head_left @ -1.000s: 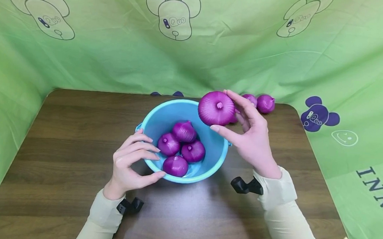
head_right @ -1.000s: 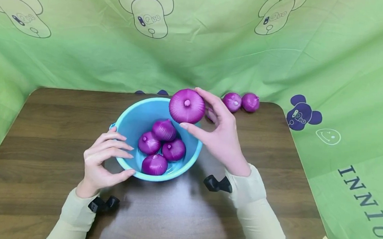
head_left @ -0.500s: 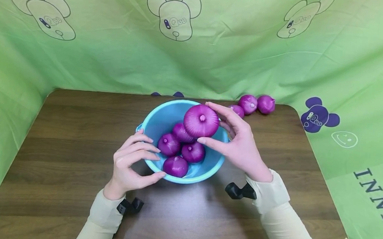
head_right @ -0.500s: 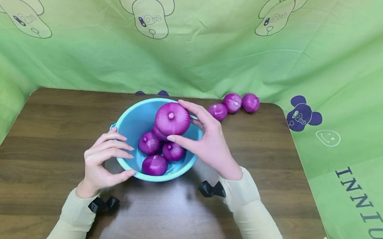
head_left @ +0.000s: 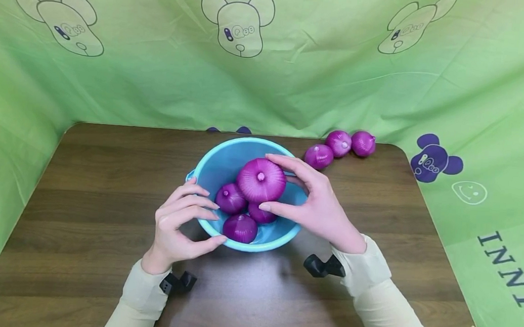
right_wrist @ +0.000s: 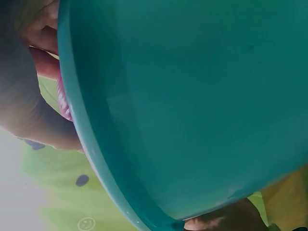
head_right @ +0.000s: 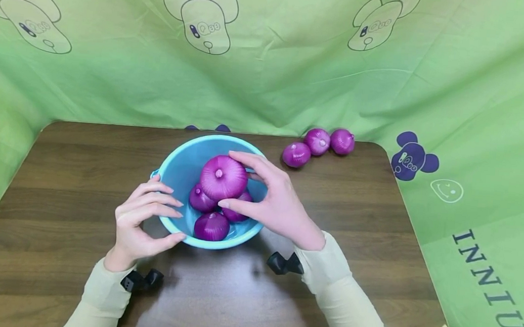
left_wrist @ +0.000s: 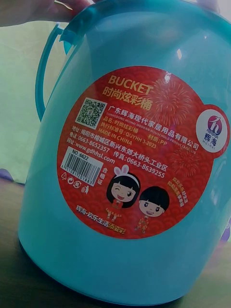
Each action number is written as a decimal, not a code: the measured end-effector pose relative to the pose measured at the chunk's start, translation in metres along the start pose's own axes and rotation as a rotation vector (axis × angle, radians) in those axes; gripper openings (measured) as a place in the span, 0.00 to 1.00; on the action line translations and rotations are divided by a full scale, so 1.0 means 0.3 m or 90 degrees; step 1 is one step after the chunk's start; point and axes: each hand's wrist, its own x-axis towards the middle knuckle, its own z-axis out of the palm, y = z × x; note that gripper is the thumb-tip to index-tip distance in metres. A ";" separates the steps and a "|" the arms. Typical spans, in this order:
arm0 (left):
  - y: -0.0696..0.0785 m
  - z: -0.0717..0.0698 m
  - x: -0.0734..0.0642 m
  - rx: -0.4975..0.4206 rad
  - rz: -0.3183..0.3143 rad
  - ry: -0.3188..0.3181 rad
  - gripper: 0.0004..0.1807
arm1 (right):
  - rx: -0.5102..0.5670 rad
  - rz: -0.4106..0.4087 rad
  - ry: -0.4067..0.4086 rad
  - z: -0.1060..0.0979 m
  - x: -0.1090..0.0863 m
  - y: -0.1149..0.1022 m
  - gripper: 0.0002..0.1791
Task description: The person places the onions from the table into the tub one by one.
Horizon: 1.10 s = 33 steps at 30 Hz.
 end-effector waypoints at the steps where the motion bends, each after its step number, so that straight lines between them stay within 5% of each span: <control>1: 0.000 0.000 0.000 0.000 0.000 0.000 0.22 | 0.005 -0.001 -0.002 0.000 -0.001 0.000 0.43; 13: -0.003 0.000 -0.003 0.000 0.001 0.002 0.21 | 0.023 -0.002 0.004 -0.010 -0.006 -0.002 0.41; 33: -0.002 0.003 -0.003 0.000 0.009 0.004 0.21 | 0.076 0.037 0.097 -0.074 -0.032 0.021 0.31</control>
